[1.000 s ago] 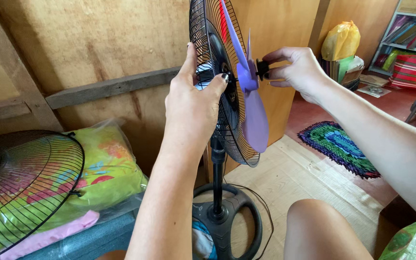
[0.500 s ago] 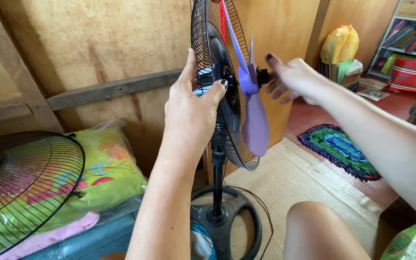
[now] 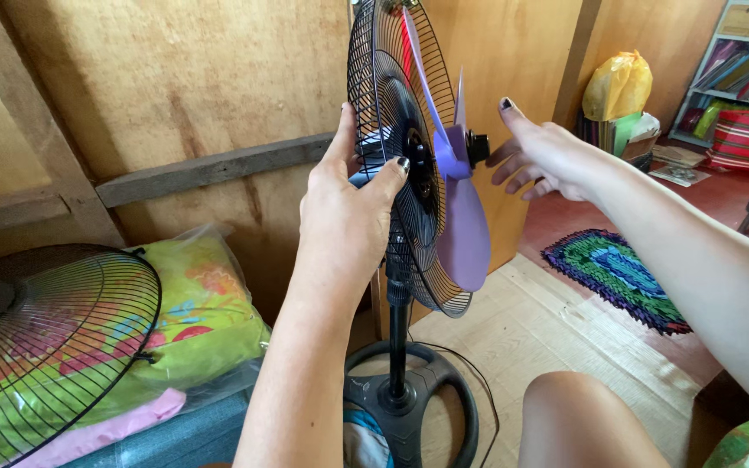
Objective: The person assembles a standing fan by attaching the purple fan blade to the motor shaft, securing it with a nut, and then attaching the front protective cage. The person repeatedly removes and reattaches the blade and cage during the process.
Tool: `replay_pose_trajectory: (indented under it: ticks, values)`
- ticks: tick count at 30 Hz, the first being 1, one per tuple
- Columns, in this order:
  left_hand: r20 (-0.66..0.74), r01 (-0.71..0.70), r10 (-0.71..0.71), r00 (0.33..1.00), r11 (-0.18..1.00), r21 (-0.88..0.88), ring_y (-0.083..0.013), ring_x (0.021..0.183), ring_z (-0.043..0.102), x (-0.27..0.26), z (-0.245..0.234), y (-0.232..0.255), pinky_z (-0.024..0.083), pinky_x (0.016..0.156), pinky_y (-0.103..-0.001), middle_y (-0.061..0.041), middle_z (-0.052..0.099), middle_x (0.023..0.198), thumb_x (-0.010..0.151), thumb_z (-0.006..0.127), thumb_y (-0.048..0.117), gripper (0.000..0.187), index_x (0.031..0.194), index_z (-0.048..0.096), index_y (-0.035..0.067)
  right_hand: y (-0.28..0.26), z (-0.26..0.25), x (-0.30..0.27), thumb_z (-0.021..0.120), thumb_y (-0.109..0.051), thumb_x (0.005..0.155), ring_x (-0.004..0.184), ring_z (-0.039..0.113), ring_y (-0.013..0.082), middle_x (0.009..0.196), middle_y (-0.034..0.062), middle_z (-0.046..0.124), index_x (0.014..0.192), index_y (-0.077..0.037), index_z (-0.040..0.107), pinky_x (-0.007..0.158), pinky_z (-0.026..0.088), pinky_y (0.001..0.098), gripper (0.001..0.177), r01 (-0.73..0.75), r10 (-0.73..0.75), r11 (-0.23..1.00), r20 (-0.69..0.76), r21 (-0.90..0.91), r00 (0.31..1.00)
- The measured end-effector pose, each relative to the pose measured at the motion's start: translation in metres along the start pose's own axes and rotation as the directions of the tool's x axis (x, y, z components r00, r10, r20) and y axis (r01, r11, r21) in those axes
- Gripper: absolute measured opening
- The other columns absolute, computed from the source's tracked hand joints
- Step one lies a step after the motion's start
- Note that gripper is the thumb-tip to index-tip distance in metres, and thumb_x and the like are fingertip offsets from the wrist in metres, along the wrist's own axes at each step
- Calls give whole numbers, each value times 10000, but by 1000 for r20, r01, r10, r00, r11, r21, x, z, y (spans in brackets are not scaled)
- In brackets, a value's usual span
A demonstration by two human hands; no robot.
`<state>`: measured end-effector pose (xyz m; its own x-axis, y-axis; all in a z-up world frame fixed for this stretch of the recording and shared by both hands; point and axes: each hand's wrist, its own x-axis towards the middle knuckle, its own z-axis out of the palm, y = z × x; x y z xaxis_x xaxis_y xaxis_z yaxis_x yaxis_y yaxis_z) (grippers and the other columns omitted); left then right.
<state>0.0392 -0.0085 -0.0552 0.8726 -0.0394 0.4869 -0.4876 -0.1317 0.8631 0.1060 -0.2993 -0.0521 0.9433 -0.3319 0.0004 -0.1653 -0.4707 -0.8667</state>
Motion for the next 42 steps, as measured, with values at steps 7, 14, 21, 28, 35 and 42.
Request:
replay_pose_trajectory:
  ticks: [7, 14, 21, 28, 35, 42]
  values:
    - [21, -12, 14, 1000, 993, -116, -92, 793, 669, 5, -8, -8, 559, 739, -265, -65, 753, 981, 837, 708, 110, 792, 1557, 377, 119, 0, 7, -2, 662, -214, 879, 933, 697, 192, 1120, 127, 716, 1285, -38, 676, 750, 589, 388, 443, 316, -322, 943, 48, 103, 945]
    - [-55, -110, 109, 992, 994, -17, -146, 921, 728, 10, -12, -14, 576, 809, -283, -105, 741, 1120, 795, 765, 103, 769, 1498, 456, 84, -12, 10, -23, 682, -307, 938, 1085, 667, 244, 1280, 110, 663, 1376, -71, 590, 851, 599, 461, 505, 216, -201, 967, -121, 136, 972]
    - [-37, -15, 16, 999, 999, 40, -204, 977, 762, 11, -21, -12, 577, 855, -319, -140, 751, 1143, 785, 747, 116, 773, 1507, 475, 170, -7, 17, -14, 692, -259, 809, 1082, 676, 175, 1249, 76, 694, 1317, -73, 657, 831, 610, 422, 542, 375, -374, 924, -31, 71, 927]
    - [24, -34, 33, 999, 999, 41, -229, 1099, 704, 18, -23, -16, 542, 942, -340, -172, 698, 1225, 763, 794, 128, 809, 1502, 465, 159, -7, 22, -16, 641, -416, 994, 1051, 688, 296, 1180, 176, 714, 1255, 6, 681, 869, 585, 483, 498, 80, -71, 995, -142, 57, 987]
    - [-24, -17, 18, 1000, 1000, 23, -261, 1109, 727, 7, -26, -2, 532, 967, -362, -156, 733, 1223, 755, 761, 127, 774, 1473, 472, 116, -11, 15, -15, 680, -278, 919, 1046, 668, 216, 1135, 59, 698, 1262, -112, 656, 854, 576, 451, 382, 119, -109, 988, -106, 96, 988]
    - [-315, -448, 556, 769, 821, 354, -439, 1177, 585, -12, 4, 23, 493, 1009, -460, -245, 639, 1258, 799, 781, 68, 562, 1331, 606, 20, -17, 13, -16, 713, -273, 882, 954, 673, 190, 1081, 47, 736, 1190, -88, 731, 791, 562, 404, 360, 201, -199, 979, -44, 32, 979]
